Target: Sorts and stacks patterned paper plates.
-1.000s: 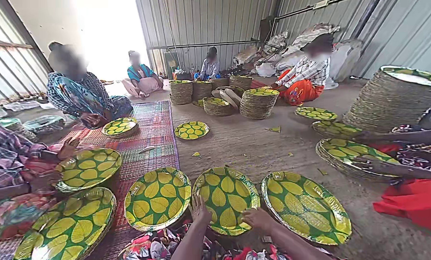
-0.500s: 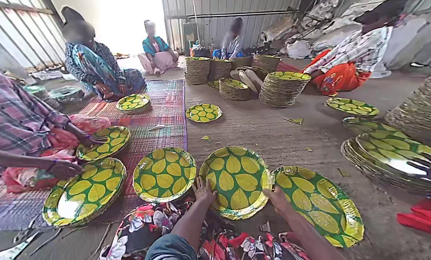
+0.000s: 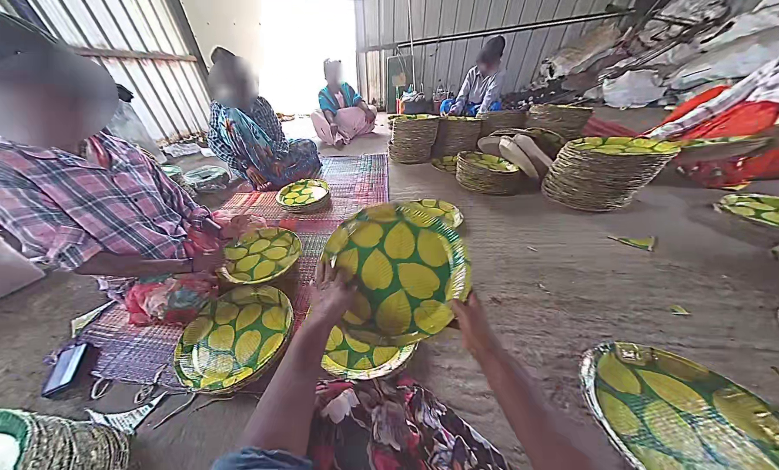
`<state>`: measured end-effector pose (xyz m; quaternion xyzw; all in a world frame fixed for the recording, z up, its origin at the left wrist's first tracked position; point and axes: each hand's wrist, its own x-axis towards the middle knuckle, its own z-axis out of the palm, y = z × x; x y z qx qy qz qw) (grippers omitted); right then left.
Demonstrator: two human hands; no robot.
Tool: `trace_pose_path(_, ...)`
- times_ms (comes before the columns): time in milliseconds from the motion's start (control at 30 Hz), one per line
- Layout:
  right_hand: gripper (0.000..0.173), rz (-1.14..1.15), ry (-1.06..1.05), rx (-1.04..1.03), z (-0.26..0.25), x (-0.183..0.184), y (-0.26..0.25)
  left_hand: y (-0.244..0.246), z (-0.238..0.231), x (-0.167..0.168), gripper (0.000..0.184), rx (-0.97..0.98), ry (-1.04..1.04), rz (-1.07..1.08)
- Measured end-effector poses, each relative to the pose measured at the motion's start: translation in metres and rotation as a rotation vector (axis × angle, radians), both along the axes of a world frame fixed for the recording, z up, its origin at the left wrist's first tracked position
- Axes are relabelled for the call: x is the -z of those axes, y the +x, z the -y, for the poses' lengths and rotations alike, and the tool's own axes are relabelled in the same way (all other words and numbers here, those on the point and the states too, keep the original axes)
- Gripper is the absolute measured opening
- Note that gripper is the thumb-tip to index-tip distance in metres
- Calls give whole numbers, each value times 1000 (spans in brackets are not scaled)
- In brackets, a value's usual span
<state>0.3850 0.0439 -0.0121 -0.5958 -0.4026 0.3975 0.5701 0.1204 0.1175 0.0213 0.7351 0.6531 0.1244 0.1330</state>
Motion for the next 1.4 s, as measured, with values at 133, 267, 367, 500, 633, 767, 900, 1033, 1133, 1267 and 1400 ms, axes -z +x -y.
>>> trace_pose_path(133, 62, 613, -517, -192, -31, 106, -45, -89, 26, 135, 70, -83, -309, -82)
trace_pose_path(267, 61, 818, -640, -139, -34, 133, -66, -88, 31, 175, 68, -156, -372, 86)
trace_pose_path(367, 59, 786, -678, -181, -40, 122, -53, -76, 25, 179, 65, -133, -372, 104)
trace_pose_path(500, 53, 740, -542, -244, -28, 94, -6, -76, 29, 166, 73, -168, -166, 189)
trace_pose_path(633, 56, 934, -509, -168, 21, 65, 85, -86, 40, 136, 63, -121, 154, 426)
trace_pose_path(767, 51, 1180, -751, -140, 86, 51, 192, -60, 47, 61, 56, 28, 273, 533)
trace_pose_path(900, 68, 1080, -978, -102, 140, 77, 263, 26, 60, -31, 46, 356, 234, 504)
trace_pose_path(1033, 83, 929, -1015, -116, 150, 115, 273, 136, 79, -63, 45, 715, -148, 595)
trace_pose_path(1133, 69, 979, -1033, -163, 141, 114, 252, 197, 84, -5, 47, 769, -458, 537)
trace_pose_path(1267, 36, 1045, -1094, -165, 134, 112, 229, 225, 95, 119, 47, 667, -565, 260)
trace_pose_path(1400, 32, 1046, -1079, -153, 135, 109, 230, 228, 97, 161, 49, 658, -644, -89)
